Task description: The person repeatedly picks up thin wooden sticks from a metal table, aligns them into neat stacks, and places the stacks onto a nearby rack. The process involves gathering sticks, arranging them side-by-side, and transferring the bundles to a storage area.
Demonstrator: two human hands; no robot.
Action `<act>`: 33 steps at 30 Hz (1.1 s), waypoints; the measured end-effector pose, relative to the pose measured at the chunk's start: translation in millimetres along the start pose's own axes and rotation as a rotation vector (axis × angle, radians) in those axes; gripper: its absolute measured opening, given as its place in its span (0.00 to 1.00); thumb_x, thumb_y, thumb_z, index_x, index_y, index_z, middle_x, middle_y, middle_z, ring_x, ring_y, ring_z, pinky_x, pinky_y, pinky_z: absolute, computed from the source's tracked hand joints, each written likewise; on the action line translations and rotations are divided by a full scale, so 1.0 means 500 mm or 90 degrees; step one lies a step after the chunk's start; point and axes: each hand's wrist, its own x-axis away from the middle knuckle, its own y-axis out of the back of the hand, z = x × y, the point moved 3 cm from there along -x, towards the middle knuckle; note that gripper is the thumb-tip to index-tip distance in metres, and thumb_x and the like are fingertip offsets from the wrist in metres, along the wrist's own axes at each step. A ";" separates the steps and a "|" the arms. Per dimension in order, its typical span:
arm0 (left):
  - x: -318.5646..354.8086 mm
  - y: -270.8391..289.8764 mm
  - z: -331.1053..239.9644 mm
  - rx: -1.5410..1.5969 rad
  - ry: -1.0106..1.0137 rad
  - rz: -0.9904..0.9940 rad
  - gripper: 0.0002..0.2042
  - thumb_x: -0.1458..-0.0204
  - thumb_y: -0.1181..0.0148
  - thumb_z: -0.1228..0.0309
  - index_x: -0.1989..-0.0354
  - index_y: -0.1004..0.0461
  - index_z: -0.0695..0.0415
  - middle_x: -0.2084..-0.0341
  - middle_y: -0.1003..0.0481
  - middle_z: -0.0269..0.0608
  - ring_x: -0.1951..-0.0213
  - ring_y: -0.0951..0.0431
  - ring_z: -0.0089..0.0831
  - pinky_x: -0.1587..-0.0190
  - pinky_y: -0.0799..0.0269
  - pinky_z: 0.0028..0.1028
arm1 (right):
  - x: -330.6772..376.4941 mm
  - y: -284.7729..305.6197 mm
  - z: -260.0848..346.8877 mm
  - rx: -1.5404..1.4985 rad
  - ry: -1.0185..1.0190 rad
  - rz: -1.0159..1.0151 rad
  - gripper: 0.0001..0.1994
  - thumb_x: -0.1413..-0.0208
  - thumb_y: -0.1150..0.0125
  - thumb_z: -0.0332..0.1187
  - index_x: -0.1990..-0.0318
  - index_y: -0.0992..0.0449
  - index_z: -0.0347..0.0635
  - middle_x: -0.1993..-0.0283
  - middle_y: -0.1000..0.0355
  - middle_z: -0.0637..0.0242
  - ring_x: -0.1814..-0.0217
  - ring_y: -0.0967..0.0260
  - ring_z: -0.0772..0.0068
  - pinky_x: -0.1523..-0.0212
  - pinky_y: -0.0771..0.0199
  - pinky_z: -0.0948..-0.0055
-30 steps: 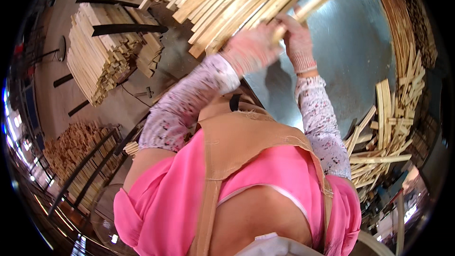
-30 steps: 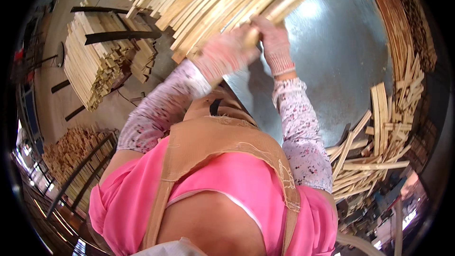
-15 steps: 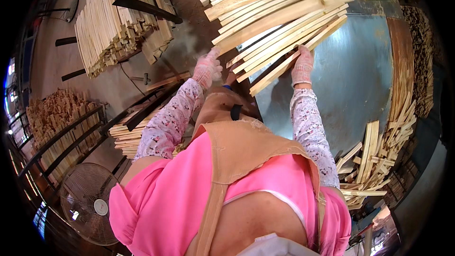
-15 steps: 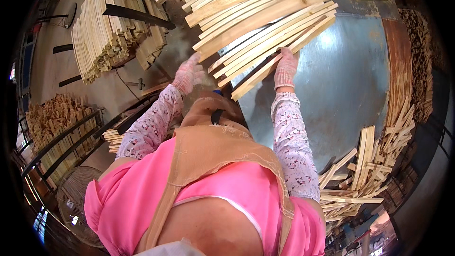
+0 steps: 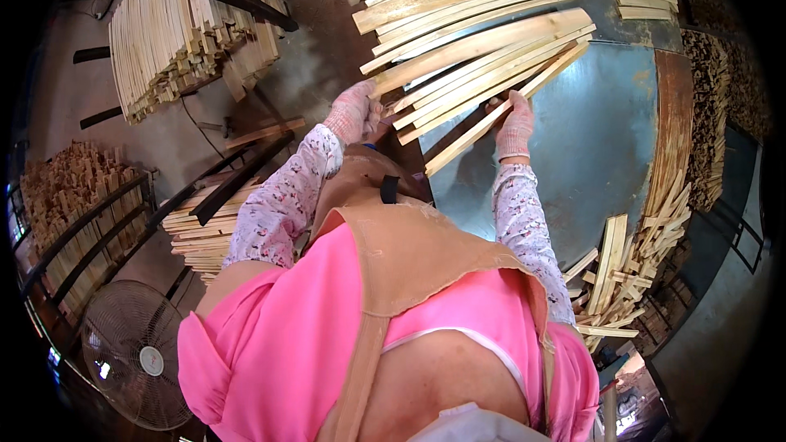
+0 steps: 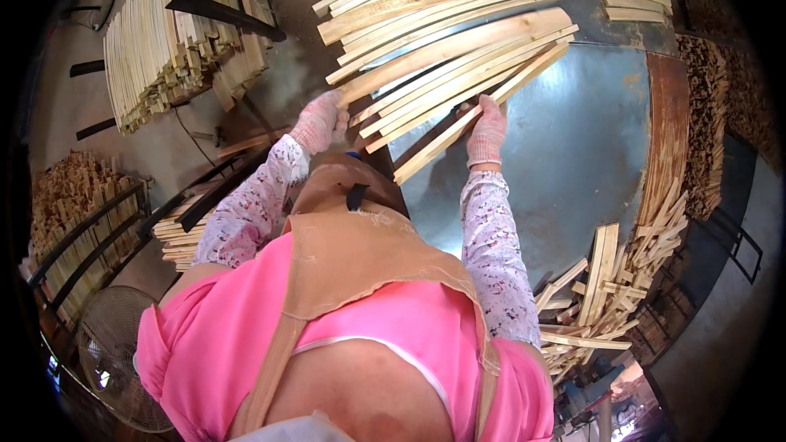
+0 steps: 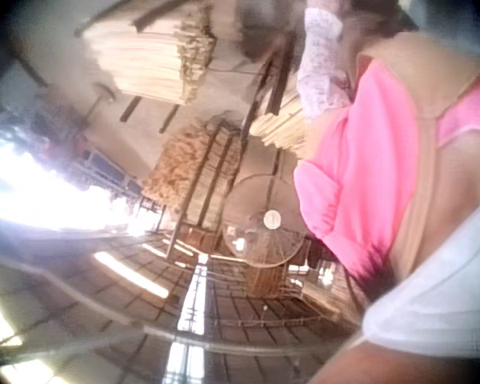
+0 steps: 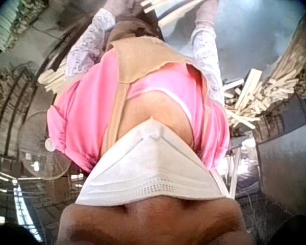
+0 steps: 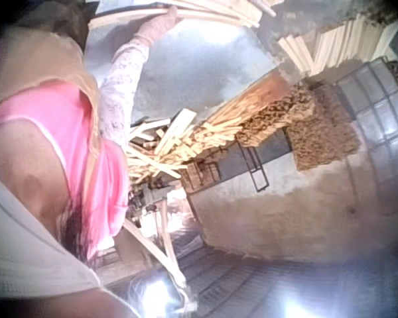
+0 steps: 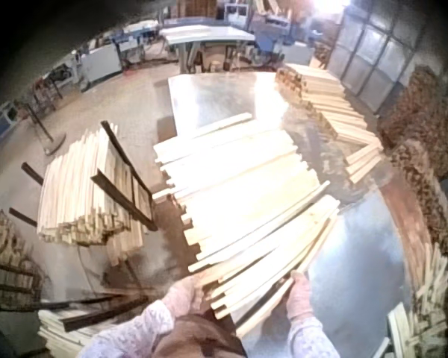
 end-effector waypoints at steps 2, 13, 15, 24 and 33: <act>0.029 -0.013 0.009 0.098 0.067 0.105 0.22 0.32 0.47 0.43 0.68 0.27 0.48 0.85 0.33 0.30 0.83 0.36 0.25 0.81 0.40 0.29 | 0.002 0.004 0.000 0.005 -0.016 -0.018 0.14 0.34 0.39 0.32 0.44 0.28 0.41 0.65 0.23 0.61 0.74 0.23 0.61 0.70 0.17 0.59; 0.001 -0.001 0.023 0.055 -0.158 0.150 0.21 0.32 0.39 0.57 0.36 0.25 0.52 0.39 0.22 0.38 0.42 0.19 0.40 0.39 0.23 0.46 | -0.012 -0.025 -0.008 0.002 0.023 -0.021 0.10 0.33 0.40 0.32 0.50 0.26 0.39 0.64 0.23 0.59 0.72 0.23 0.59 0.70 0.17 0.58; -0.043 0.018 0.034 0.130 -0.191 0.259 0.21 0.32 0.40 0.57 0.36 0.25 0.51 0.38 0.23 0.37 0.40 0.20 0.40 0.37 0.25 0.49 | -0.004 -0.045 -0.001 -0.005 0.026 0.000 0.10 0.33 0.40 0.32 0.50 0.26 0.38 0.63 0.22 0.58 0.71 0.23 0.59 0.69 0.17 0.57; 0.059 0.003 -0.050 -0.437 -0.419 0.197 0.28 0.41 0.30 0.70 0.32 0.26 0.65 0.44 0.17 0.43 0.44 0.20 0.33 0.39 0.25 0.32 | -0.001 -0.040 0.000 0.001 -0.012 -0.012 0.11 0.32 0.41 0.35 0.50 0.27 0.39 0.62 0.23 0.60 0.70 0.24 0.61 0.66 0.16 0.56; 0.208 -0.037 -0.116 -0.462 -0.221 0.238 0.18 0.39 0.34 0.55 0.66 0.17 0.62 0.73 0.21 0.32 0.71 0.26 0.20 0.66 0.29 0.27 | -0.014 -0.030 -0.013 -0.098 -0.043 -0.016 0.11 0.31 0.44 0.40 0.50 0.27 0.44 0.58 0.23 0.63 0.65 0.26 0.62 0.58 0.21 0.57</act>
